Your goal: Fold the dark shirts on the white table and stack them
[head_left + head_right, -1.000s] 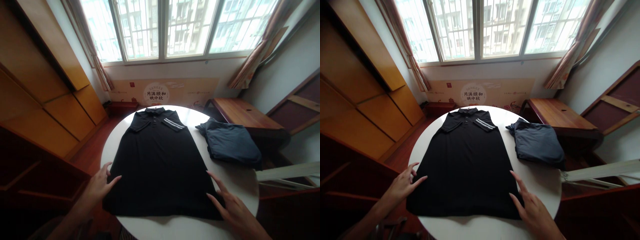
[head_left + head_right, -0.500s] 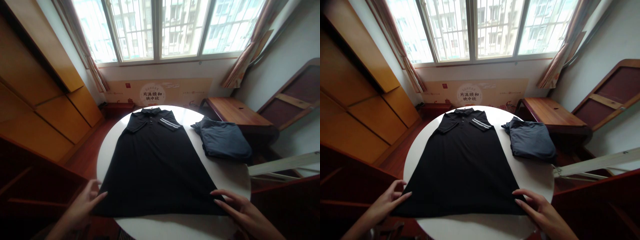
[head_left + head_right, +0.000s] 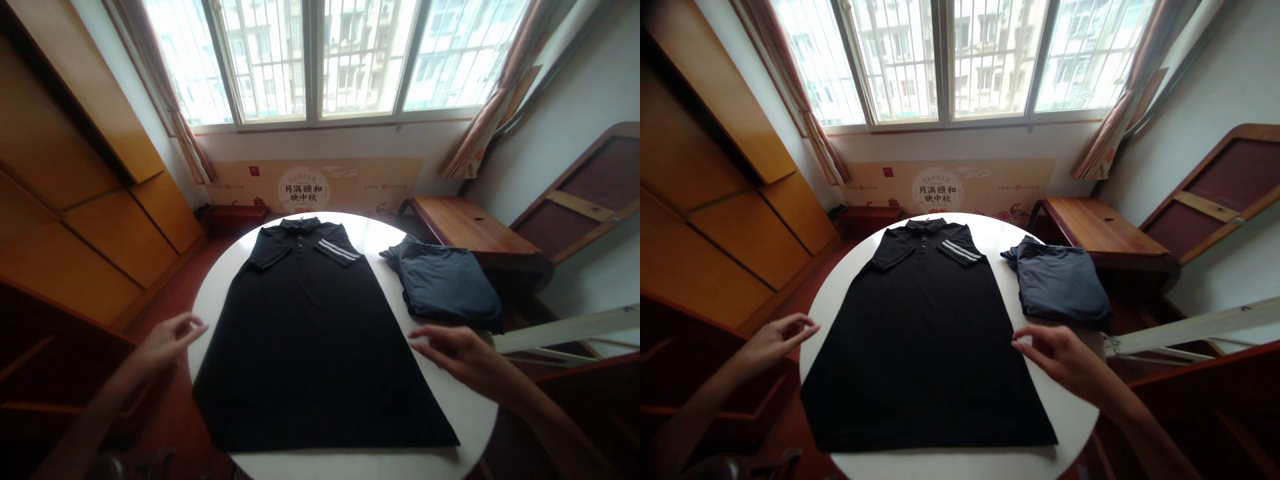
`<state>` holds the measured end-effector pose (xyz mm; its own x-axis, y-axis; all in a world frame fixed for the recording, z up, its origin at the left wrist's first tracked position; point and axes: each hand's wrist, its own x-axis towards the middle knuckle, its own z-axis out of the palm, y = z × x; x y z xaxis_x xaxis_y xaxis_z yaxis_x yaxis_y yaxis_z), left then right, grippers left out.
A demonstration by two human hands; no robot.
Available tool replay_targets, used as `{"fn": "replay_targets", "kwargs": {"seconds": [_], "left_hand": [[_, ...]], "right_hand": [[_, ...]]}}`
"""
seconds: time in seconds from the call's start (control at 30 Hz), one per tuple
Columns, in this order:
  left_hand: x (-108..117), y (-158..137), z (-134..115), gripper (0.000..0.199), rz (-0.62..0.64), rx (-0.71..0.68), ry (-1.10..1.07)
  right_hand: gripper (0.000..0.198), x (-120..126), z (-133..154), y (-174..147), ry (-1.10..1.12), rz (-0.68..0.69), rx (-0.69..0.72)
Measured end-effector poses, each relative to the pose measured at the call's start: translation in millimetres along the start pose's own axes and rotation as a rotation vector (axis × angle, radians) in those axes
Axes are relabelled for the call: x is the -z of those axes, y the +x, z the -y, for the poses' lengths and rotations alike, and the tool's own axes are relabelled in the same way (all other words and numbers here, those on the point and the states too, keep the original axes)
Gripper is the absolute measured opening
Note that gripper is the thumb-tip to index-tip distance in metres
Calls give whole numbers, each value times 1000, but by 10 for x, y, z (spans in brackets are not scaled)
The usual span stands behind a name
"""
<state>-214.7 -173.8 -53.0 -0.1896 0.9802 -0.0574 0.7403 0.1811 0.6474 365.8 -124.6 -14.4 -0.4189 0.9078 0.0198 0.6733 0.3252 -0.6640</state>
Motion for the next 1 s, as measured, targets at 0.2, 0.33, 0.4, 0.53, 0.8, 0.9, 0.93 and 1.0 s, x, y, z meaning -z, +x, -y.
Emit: {"fn": "replay_targets", "kwargs": {"seconds": [0.2,0.33,0.4,0.53,0.8,0.9,0.93,1.0], "left_hand": [[-150,1695,-568,49,-134,-143,-140],[-466,2640,-734,39,-277,-9,-228],[-598,2973,-766,41,-289,29,-248],[-739,3427,-776,49,-277,127,-305],[-760,3810,-740,35,-262,241,-381],[-806,3841,-744,34,-280,241,-401],[-822,3845,-750,35,-298,241,-405],[-841,3842,-777,35,-338,239,-416]], "right_hand": [[22,392,228,1894,68,27,53],[11,343,90,2941,182,-161,-231],[14,247,-42,3270,197,-205,-295],[29,56,-307,3679,218,-245,-370],[40,-131,-494,4166,194,-238,-463],[36,-172,-517,4251,190,-241,-465],[33,-178,-519,4261,194,-251,-459],[26,-172,-504,4251,212,-282,-445]]}}
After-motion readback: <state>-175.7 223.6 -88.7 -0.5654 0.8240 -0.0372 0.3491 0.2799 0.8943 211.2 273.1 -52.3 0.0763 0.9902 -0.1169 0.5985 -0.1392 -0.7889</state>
